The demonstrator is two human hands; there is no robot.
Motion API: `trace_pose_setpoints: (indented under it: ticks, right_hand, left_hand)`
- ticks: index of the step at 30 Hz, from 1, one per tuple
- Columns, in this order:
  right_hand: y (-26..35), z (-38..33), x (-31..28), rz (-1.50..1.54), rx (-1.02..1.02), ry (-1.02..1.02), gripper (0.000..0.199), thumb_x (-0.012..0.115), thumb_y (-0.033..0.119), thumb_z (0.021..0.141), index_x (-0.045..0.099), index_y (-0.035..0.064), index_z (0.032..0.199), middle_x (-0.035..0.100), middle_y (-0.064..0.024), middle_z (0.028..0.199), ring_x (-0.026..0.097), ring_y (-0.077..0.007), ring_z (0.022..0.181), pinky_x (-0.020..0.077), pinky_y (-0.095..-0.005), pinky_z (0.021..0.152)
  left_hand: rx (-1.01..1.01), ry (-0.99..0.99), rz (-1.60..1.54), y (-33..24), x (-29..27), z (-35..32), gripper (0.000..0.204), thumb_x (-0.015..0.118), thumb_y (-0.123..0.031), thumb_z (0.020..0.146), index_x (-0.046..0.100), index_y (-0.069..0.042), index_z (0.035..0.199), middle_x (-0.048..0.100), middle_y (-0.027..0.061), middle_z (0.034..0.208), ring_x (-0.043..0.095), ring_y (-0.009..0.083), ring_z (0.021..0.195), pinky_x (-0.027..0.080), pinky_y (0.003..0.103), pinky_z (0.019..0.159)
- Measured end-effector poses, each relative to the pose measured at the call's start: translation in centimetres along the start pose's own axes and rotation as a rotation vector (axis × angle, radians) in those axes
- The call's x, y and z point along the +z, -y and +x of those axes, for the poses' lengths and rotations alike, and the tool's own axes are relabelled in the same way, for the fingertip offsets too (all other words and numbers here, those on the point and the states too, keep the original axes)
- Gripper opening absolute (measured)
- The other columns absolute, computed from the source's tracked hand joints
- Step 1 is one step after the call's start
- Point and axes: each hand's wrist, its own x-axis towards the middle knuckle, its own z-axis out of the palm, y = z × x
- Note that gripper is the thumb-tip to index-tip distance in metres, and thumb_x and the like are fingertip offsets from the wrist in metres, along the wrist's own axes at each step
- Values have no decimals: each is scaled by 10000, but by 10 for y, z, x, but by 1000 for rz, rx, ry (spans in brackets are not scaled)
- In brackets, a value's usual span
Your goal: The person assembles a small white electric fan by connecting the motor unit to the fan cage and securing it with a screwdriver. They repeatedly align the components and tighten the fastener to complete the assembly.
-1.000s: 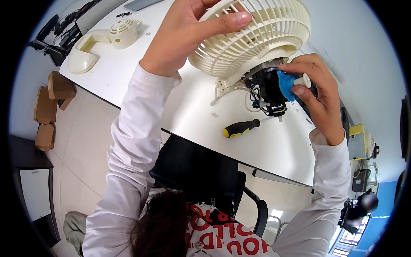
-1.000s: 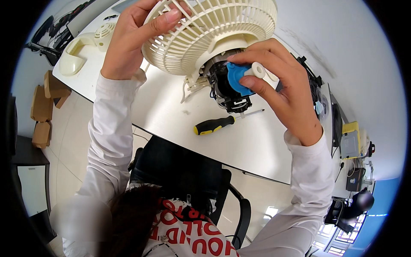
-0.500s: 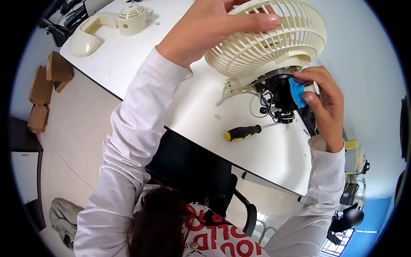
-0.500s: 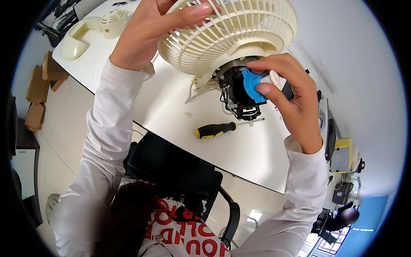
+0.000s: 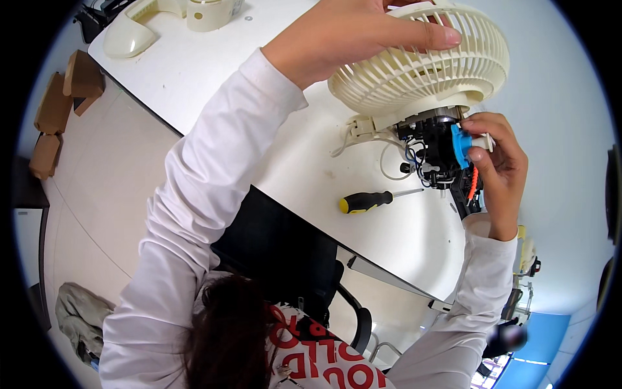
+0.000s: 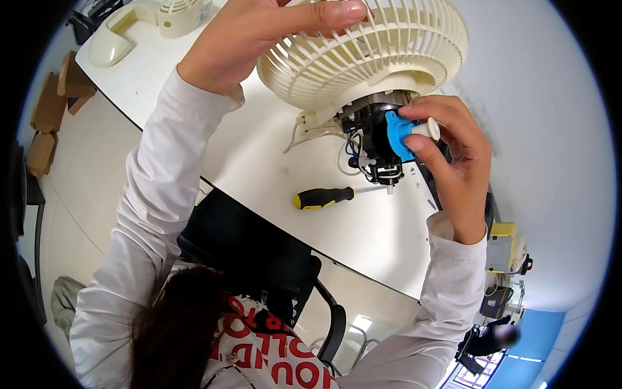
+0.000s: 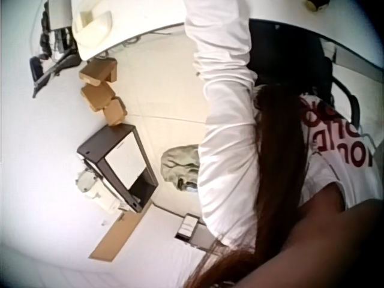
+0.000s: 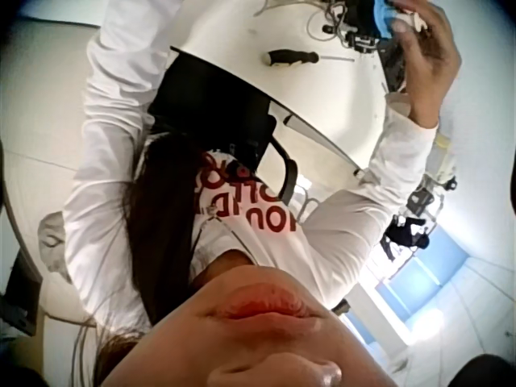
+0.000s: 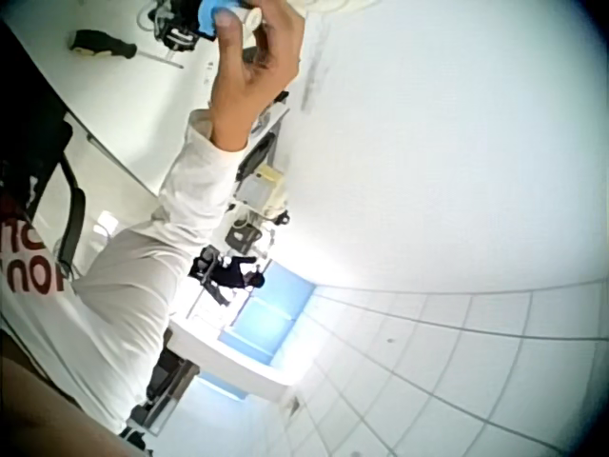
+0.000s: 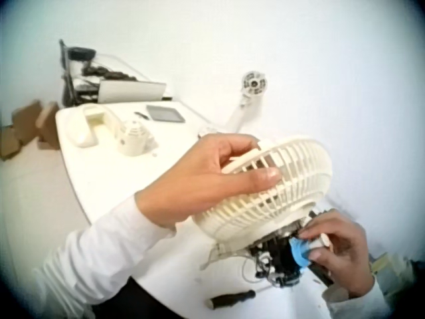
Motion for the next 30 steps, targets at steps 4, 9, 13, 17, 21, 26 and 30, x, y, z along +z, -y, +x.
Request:
trace_pose_setpoints:
  ticks: [4,9,13,17,21,26,30]
  right_hand:
    - [-3,-2,2,114,113,-47,245,693,72,851,641,-10,1076,614,-94,1071,579,-178,1011,468,-272,859]
    - [-6,-9,2,107,119,-67,241,686,66,859,633,-15,1080,616,-91,1059,582,-175,996,477,-269,849]
    - [1,-9,3,100,170,-78,236,706,44,832,646,-2,1056,632,-91,1039,592,-187,1006,469,-283,873]
    - [10,-6,8,-6,101,-46,244,731,24,797,662,11,1031,645,-92,1027,602,-205,1029,463,-294,892]
    - [9,-7,10,10,140,-65,253,741,20,784,665,12,1025,649,-93,1020,608,-217,1037,455,-306,911]
    - [7,-7,13,14,129,-91,237,743,14,779,660,7,1001,651,-96,1006,610,-231,1043,449,-334,934]
    - [10,-7,14,-15,110,-81,231,746,12,772,648,-6,980,645,-98,998,611,-240,1043,449,-341,932]
  left_hand:
    - [0,-22,-14,-1,-4,-2,392,697,-326,880,645,29,1037,692,85,856,660,118,726,532,225,643]
    - [45,-24,-49,6,-1,-2,399,703,-320,870,644,41,1030,695,107,853,667,133,720,538,233,642]
    - [111,-7,-133,18,-1,0,404,712,-306,857,641,54,1027,697,121,851,671,145,716,541,238,641]
    - [53,28,-52,2,-3,-2,407,714,-305,852,640,57,1022,699,128,853,677,154,719,546,243,641]
    - [63,-1,-80,6,-2,-2,406,705,-316,855,641,51,1016,700,133,853,681,162,717,550,246,640]
    - [60,-99,63,-1,9,-8,419,699,-335,854,642,47,1016,699,137,849,683,172,707,551,248,632]
    - [57,-60,54,-3,0,-9,429,694,-352,850,650,44,1007,696,134,841,678,177,701,544,256,625]
